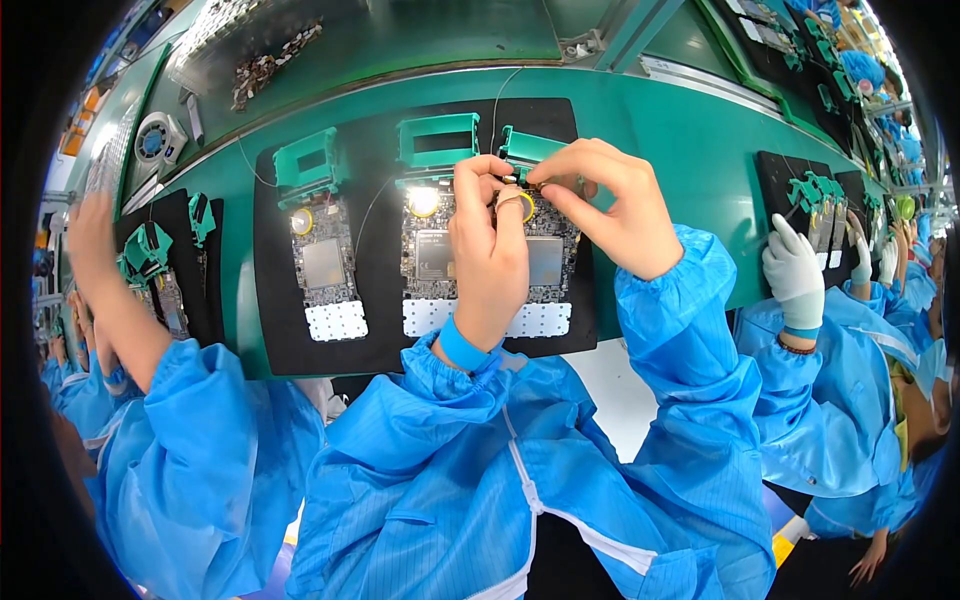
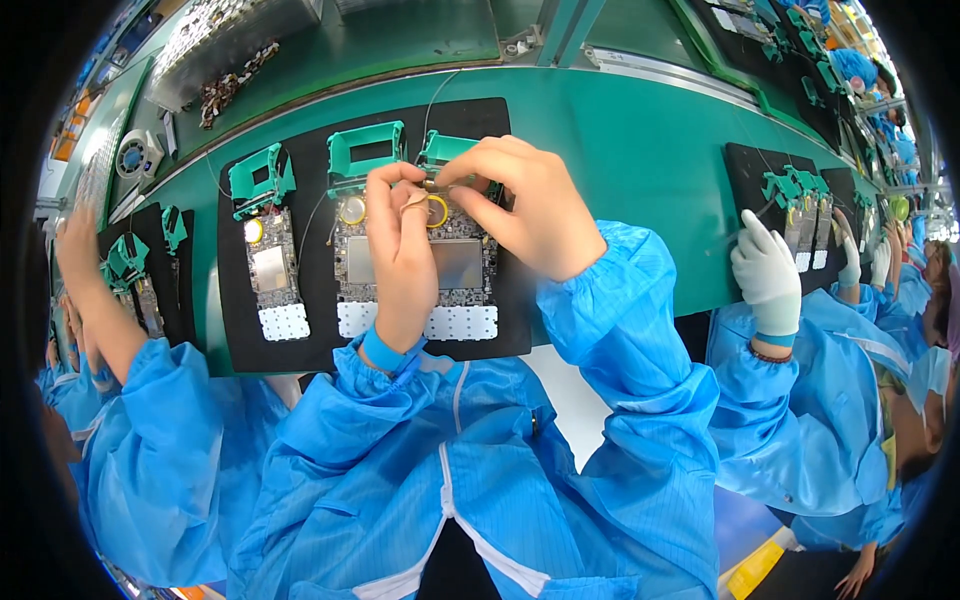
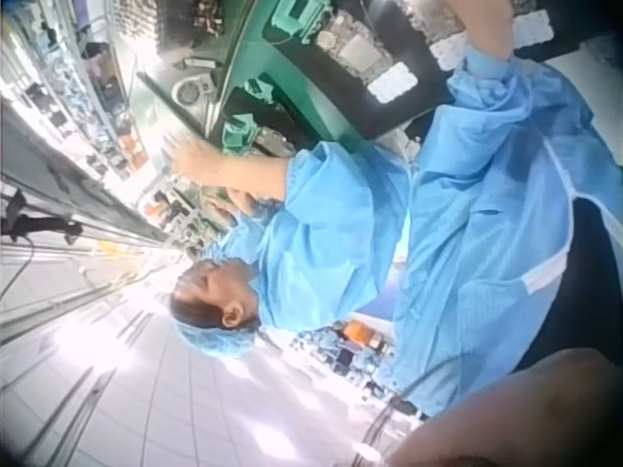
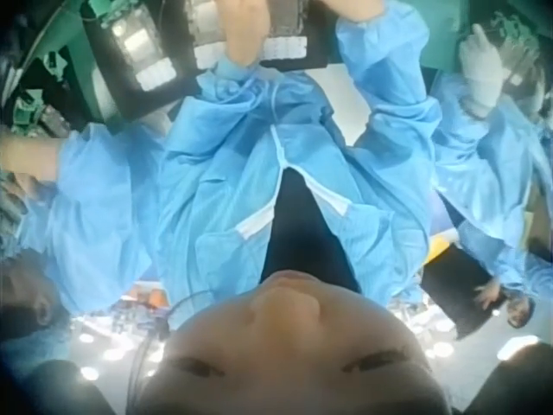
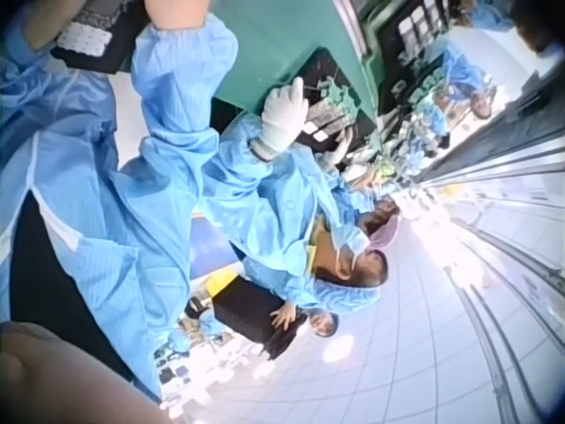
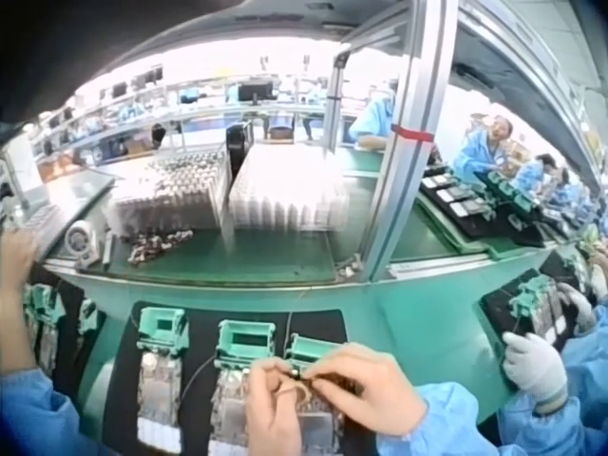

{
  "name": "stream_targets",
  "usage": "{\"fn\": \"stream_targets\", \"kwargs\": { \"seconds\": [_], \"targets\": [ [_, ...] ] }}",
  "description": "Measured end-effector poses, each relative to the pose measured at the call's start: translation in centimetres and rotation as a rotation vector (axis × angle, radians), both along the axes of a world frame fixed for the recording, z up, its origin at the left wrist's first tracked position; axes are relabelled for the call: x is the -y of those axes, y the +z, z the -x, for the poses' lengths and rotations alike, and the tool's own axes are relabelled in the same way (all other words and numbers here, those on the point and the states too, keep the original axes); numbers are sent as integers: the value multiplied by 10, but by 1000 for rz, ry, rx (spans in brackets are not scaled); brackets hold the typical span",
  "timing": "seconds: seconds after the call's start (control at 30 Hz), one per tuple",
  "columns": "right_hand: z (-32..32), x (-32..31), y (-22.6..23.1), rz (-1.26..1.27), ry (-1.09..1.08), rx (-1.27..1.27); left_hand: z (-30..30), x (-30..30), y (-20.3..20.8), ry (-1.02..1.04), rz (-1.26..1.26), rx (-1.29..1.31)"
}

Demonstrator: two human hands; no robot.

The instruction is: The person assembles electronic components onto PCBs and connects wires to connectors, working by hand on a factory assembly line.

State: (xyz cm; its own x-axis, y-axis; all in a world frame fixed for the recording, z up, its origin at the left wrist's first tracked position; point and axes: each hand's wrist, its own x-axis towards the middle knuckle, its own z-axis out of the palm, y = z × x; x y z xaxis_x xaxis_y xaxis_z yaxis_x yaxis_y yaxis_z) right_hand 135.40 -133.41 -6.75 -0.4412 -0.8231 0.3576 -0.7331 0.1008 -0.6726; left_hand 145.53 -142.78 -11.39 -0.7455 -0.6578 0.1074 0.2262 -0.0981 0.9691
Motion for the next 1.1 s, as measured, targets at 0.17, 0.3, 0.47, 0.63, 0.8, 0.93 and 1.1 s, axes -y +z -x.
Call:
{"fn": "stream_targets", "kwargs": {
  "seconds": [0.17, 0.3, 0.47, 0.63, 0.8, 0.93, 1.1],
  "targets": [
    [0, 0, 2, -14, 29, -23, 1, 0, -1, 59, 37, -12],
    [-1, 0, 4, -26, 53, -39, 1, 0, -2, 68, 38, -22],
    [-1, -1, 1, 3, 43, -33, 0, -1, -4, 64, 62, -24],
    [1, 0, 3, -21, 43, -27, 0, -2, -4, 62, 45, -23],
    [6, 4, 11, -95, 125, -83, -1, -1, -4, 47, 33, -28],
    [6, 5, 14, -105, 124, -87, 0, 0, -1, 55, 44, -23],
    [3, 3, 13, -108, 109, -131, 2, 1, -3, 42, 13, -27]
  ]
}}
